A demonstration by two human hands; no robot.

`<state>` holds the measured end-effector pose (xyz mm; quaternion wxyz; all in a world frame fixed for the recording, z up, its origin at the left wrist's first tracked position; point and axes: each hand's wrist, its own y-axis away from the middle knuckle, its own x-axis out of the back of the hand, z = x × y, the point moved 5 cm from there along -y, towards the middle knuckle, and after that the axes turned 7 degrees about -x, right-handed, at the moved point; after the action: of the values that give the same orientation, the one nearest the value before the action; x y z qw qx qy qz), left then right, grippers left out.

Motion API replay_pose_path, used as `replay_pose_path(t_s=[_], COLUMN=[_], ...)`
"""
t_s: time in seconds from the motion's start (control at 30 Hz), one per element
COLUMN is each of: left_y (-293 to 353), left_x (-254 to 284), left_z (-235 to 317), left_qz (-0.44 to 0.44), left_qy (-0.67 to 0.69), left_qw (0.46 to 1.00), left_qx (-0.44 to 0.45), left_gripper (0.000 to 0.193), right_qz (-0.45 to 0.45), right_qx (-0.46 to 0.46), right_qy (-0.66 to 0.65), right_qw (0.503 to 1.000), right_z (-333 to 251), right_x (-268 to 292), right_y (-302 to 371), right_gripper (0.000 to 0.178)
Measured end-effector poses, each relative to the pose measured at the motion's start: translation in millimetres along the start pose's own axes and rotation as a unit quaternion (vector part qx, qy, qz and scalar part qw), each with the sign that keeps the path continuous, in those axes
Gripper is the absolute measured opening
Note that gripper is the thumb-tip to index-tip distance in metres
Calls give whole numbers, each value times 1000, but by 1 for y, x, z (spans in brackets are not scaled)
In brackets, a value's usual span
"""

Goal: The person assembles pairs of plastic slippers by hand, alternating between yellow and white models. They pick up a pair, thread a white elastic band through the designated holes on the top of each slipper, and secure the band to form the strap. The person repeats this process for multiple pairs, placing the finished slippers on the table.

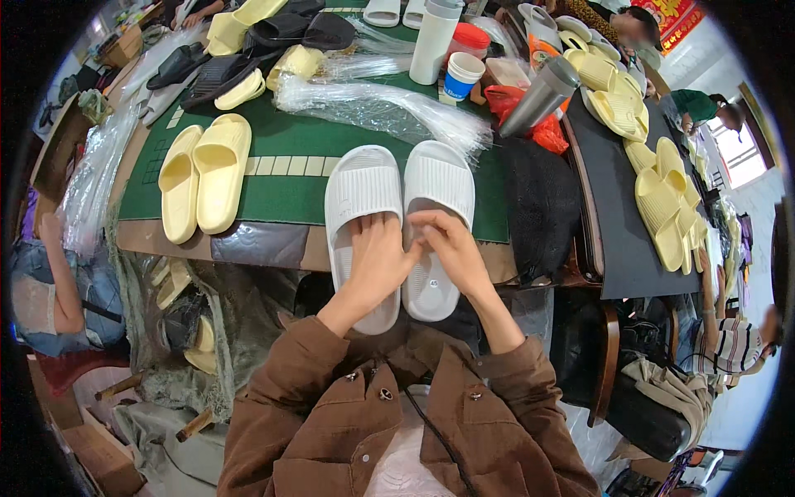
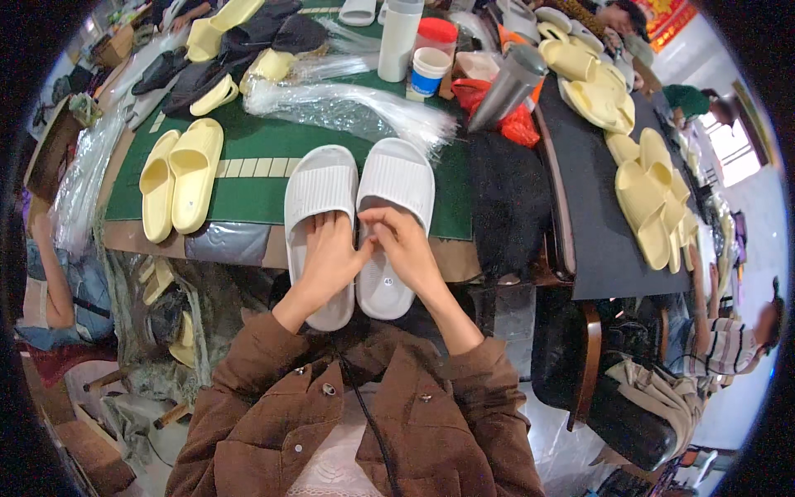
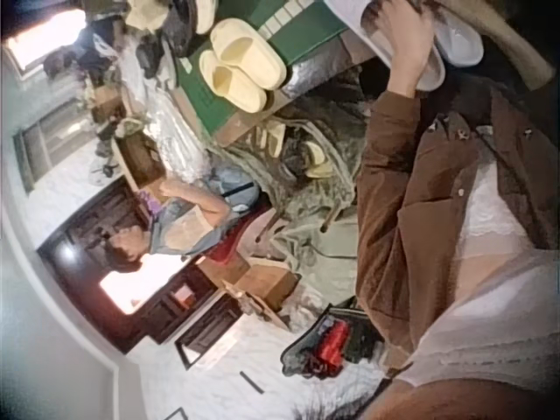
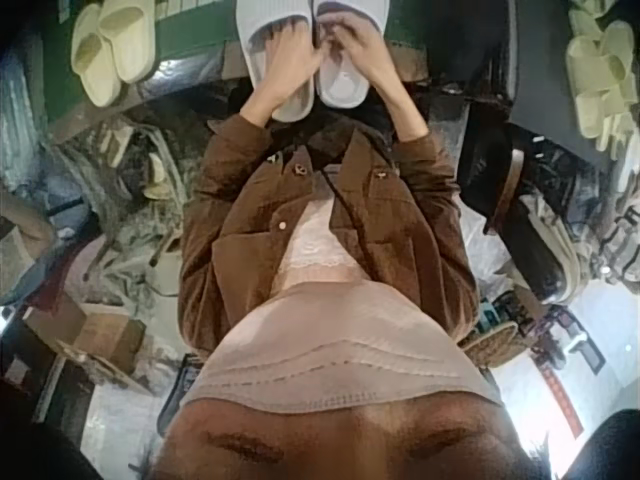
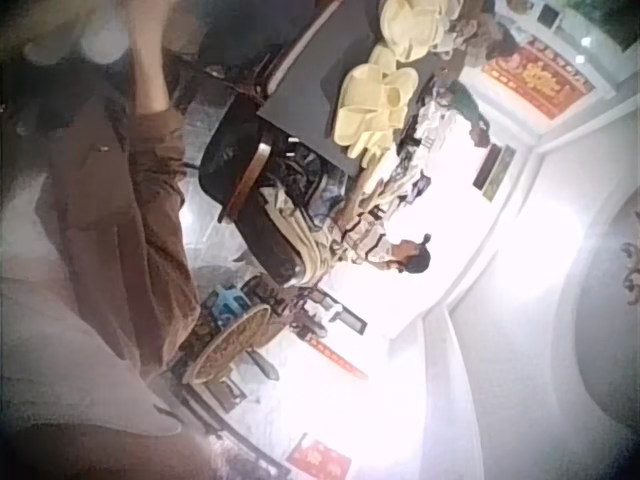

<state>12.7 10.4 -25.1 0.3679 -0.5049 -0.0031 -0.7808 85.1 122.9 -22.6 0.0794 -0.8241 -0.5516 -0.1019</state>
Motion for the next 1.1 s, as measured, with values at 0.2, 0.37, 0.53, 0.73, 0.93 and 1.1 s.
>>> replay_pose_path(t_s=[0.2,0.37,0.53,0.73,0.93,1.1], left_y=[-17,-24,-24,-25,-21,-21], left_x=[4,-1,-9,-10,-8,-11], left_z=[-8,-13,-17,-17,-14,-17], left_qz=[-80,-129,-89,-114,-69,-69], left_qy=[41,34,63,72,37,44], left_qw=[992,982,988,980,993,993], left_qx=[93,130,114,148,88,86], left_gripper=[43,47,51,55,50,50], right_qz=[35,88,118,93,122,22], right_qx=[72,59,16,91,-24,-73], right_qy=[164,149,90,178,403,380], right_qw=[983,983,989,976,907,922], right_z=[-28,-45,-54,-35,-14,-13], right_x=[14,33,62,63,65,42], right_y=[27,20,-24,-83,-129,-142], right_gripper=[25,22,19,20,30,37])
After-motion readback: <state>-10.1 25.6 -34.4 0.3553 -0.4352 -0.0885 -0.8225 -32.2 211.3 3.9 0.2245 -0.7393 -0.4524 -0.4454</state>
